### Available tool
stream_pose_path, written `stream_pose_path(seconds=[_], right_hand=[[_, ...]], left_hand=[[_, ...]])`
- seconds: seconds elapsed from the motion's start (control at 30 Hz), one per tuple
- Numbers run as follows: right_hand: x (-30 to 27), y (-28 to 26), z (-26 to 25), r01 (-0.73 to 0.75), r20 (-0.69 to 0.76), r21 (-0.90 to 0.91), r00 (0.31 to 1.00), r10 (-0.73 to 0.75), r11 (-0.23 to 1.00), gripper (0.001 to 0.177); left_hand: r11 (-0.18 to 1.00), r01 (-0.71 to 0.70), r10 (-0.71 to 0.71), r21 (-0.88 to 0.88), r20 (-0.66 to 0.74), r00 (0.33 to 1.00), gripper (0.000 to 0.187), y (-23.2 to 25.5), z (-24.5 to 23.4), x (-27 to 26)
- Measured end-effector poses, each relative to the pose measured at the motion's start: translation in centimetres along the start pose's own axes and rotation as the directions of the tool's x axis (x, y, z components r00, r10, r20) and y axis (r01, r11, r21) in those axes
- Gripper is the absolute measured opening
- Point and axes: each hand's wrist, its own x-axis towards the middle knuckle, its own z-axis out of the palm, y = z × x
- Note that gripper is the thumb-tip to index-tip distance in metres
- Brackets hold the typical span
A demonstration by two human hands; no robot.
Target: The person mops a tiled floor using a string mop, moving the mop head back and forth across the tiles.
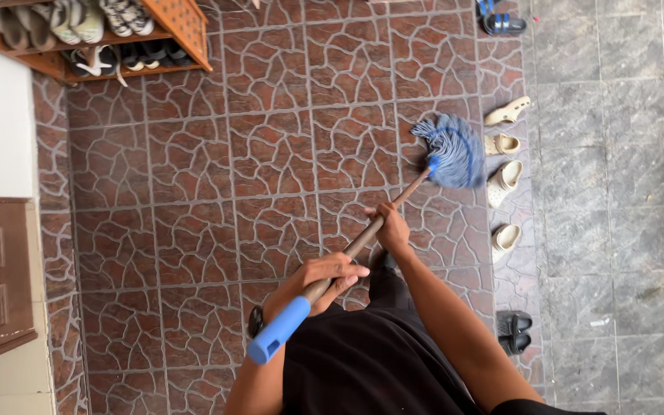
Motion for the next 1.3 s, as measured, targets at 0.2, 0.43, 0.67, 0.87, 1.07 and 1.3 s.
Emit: stream_pose_path(seconds=[0.2,0.43,0.67,0.87,1.07,1.3], right_hand=[[-2.6,-9.0,4.8,0.277,-0.074,0.174,0.96,-0.268,0.945,0.032],[-6.6,-18.8,10.0,0.24,0.257,0.139,0.928,-0.27,0.961,0.037],[-11.1,-25.6,15.6,0.35,0.403,0.166,0.829,-0.387,0.922,0.037],[-14.8,-29.7,17.2,0.403,0.582,0.166,0.697,-0.419,0.9,0.043],[-16.2,-28.1,12.8,0.444,0.592,0.186,0.661,-0.461,0.876,0.046],[-16.0,-22.1,6.6,0.457,0.552,0.127,0.705,-0.445,0.881,0.047]], left_hand=[[0.998,-0.019,0.026,0.061,-0.121,0.992,0.023,3.6,-4.5,-6.2],[0.991,0.077,-0.034,0.106,-0.36,0.932,0.027,7.5,-7.4,-14.7],[0.935,0.192,-0.031,0.299,-0.469,0.883,0.028,11.2,-7.6,-20.4],[0.871,0.337,-0.086,0.357,-0.566,0.82,0.032,14.5,-6.8,-22.0],[0.896,0.288,-0.041,0.339,-0.582,0.812,0.035,15.2,-4.4,-21.2],[0.874,0.203,0.066,0.442,-0.521,0.851,0.034,15.0,-0.2,-18.8]])
